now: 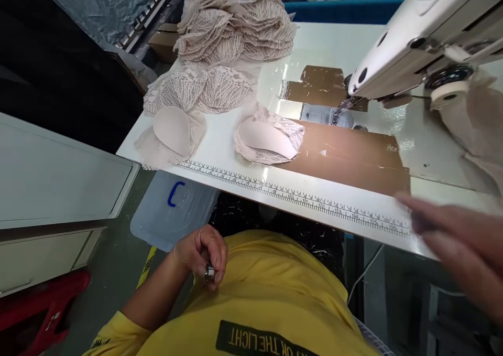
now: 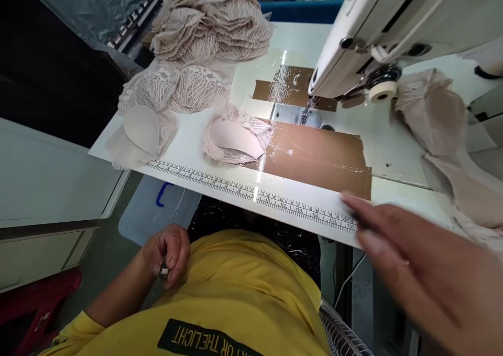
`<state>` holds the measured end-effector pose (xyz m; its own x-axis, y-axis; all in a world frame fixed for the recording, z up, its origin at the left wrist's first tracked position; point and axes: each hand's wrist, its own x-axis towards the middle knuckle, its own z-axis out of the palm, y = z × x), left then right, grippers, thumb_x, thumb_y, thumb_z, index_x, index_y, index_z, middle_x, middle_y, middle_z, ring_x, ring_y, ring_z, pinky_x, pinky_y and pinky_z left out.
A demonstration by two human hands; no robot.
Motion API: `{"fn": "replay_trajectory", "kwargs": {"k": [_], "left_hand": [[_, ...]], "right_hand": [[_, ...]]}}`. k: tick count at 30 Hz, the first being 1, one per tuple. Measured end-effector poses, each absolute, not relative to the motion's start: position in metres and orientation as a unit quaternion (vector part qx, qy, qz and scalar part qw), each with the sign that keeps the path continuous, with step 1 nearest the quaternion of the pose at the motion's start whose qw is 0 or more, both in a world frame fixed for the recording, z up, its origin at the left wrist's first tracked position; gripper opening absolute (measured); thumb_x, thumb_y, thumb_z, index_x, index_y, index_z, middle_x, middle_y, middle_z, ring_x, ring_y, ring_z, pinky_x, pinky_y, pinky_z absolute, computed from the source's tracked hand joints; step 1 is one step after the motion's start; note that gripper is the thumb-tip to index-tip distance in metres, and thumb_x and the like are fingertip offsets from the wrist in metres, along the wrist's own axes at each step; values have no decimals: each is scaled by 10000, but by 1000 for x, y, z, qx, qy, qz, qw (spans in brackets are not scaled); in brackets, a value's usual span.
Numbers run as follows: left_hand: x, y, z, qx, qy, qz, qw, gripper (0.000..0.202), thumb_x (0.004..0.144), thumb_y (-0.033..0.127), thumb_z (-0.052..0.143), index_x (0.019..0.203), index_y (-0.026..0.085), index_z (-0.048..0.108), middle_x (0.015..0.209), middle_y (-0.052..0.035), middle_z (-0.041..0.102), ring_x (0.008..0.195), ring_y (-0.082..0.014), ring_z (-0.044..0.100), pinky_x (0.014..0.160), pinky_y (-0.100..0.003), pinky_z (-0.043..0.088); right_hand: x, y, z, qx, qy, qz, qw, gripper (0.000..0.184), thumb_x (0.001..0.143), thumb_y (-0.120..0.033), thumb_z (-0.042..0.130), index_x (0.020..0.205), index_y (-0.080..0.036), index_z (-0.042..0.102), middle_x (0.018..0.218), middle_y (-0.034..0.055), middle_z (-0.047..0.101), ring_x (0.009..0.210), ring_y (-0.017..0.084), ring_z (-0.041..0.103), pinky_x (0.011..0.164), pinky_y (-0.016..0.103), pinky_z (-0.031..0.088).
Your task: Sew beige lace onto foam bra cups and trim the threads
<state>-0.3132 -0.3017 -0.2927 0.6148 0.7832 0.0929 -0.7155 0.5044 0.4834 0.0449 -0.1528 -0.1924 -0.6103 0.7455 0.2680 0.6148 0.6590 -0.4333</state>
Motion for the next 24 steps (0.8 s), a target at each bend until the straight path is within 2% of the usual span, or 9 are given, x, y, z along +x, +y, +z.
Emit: {"fn": "replay_trajectory", "kwargs": {"k": [1, 3, 4, 6, 10, 15, 18, 21, 24], "left_hand": [[-315, -304, -293, 244, 77, 433, 864, 250, 702, 193, 760, 952, 175, 760, 794, -127, 734, 608, -212, 711, 505, -228, 573], [-317, -307, -294, 245, 89, 435, 862, 250, 696, 202, 766, 945, 181, 762, 787, -122, 734, 595, -212, 708, 496, -231, 574], [-318, -308, -294, 246, 97, 436, 861, 248, 692, 209, 772, 938, 184, 764, 780, -119, 733, 585, -211, 706, 491, -232, 574], [-319, -309, -294, 244, 122, 436, 857, 237, 681, 231, 788, 914, 193, 769, 760, -114, 730, 560, -210, 700, 479, -235, 572], [-318, -310, -292, 241, 146, 440, 852, 239, 665, 263, 805, 892, 195, 772, 738, -113, 724, 544, -205, 696, 468, -222, 562], [-314, -310, -291, 263, 149, 448, 842, 234, 700, 224, 777, 930, 181, 762, 778, -116, 731, 604, -195, 710, 504, -199, 564], [-315, -310, -293, 268, 156, 458, 833, 244, 704, 230, 780, 942, 181, 757, 792, -109, 730, 613, -189, 709, 514, -203, 564], [-318, -310, -297, 272, 171, 467, 824, 240, 706, 248, 778, 939, 192, 757, 785, -100, 722, 588, -185, 697, 488, -216, 552], [-321, -310, -300, 283, 201, 496, 796, 233, 688, 274, 792, 907, 203, 761, 741, -87, 712, 537, -158, 662, 452, -205, 512]], "right_hand": [[32, -169, -193, -325, -911, 166, 191, 428, 924, -375, 414, 1334, -321, 527, 1018, 39, 685, 865, 239, 648, 634, 320, 512], [0, -196, -203, -241, -928, 244, 143, 388, 930, -328, 447, 1302, -286, 550, 903, 36, 693, 701, 168, 657, 525, 254, 511], [-17, -206, -211, -231, -928, 269, 115, 357, 926, -310, 478, 1262, -252, 583, 854, 37, 687, 662, 155, 650, 527, 245, 514], [-48, -219, -232, -251, -930, 252, 91, 316, 872, -261, 570, 1167, -176, 646, 788, 45, 680, 641, 167, 646, 537, 261, 511], [-89, -224, -259, -243, -947, 199, 73, 353, 794, -246, 696, 1135, -155, 667, 757, 43, 679, 645, 177, 639, 548, 262, 474], [-109, -219, -264, -201, -958, 205, 3, 310, 858, -220, 625, 1161, -157, 638, 793, 50, 684, 669, 170, 630, 566, 256, 429], [-115, -218, -271, -180, -955, 233, -25, 200, 895, -188, 556, 1067, -181, 659, 769, 32, 676, 636, 154, 611, 549, 247, 400], [-109, -219, -271, -200, -952, 233, 6, 180, 910, -189, 520, 1012, -177, 667, 712, 24, 655, 598, 153, 595, 524, 251, 390], [-85, -220, -251, -209, -944, 235, 97, 224, 921, -215, 496, 1069, -159, 654, 684, 22, 639, 574, 150, 585, 513, 254, 411]]}}
